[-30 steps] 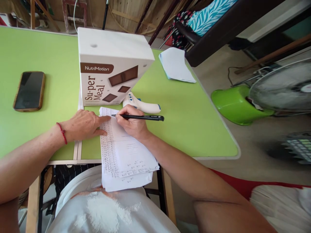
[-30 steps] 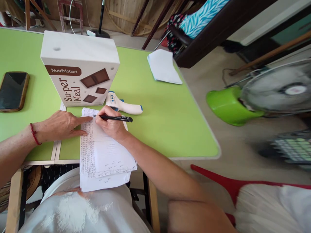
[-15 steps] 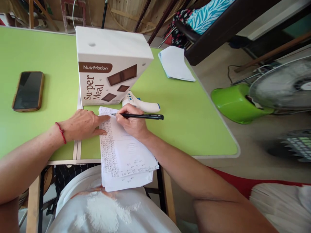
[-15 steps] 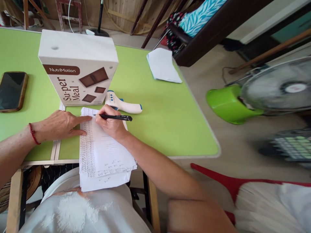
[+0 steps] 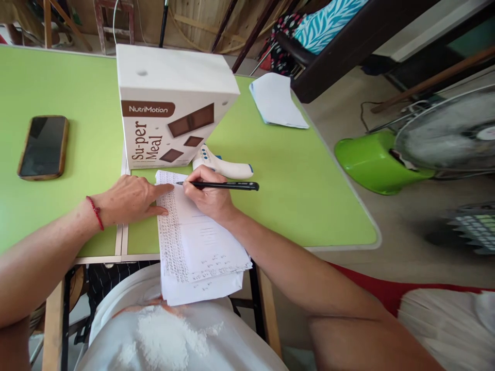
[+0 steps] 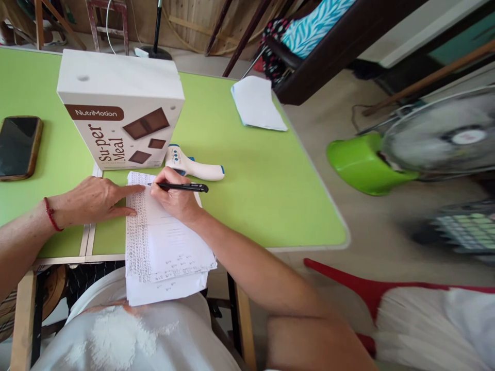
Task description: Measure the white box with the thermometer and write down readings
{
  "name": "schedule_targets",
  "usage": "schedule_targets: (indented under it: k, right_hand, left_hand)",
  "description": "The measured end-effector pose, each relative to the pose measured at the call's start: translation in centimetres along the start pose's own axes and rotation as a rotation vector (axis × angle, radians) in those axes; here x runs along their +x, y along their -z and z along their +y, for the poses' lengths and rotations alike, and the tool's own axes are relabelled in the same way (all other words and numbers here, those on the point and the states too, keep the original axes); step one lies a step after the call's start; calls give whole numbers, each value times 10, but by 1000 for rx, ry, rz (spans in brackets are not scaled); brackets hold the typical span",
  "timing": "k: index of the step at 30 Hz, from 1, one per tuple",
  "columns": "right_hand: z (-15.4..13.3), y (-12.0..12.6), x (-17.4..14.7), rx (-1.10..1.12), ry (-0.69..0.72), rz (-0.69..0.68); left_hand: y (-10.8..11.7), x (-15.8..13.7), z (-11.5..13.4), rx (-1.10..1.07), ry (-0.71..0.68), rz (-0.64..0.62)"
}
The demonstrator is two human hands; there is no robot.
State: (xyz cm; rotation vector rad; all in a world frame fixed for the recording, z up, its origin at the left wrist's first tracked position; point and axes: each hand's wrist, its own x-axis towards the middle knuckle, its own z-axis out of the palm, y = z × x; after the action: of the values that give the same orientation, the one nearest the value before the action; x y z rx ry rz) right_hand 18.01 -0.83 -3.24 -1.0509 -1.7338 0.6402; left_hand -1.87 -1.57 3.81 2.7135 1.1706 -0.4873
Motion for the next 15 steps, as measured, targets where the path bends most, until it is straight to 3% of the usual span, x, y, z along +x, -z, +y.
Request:
schedule_targets:
  k: [15]
  right_hand:
    - [0,-1,0,-26,6,7]
  left_hand:
    - [2,-2,-1,-3,-1,15]
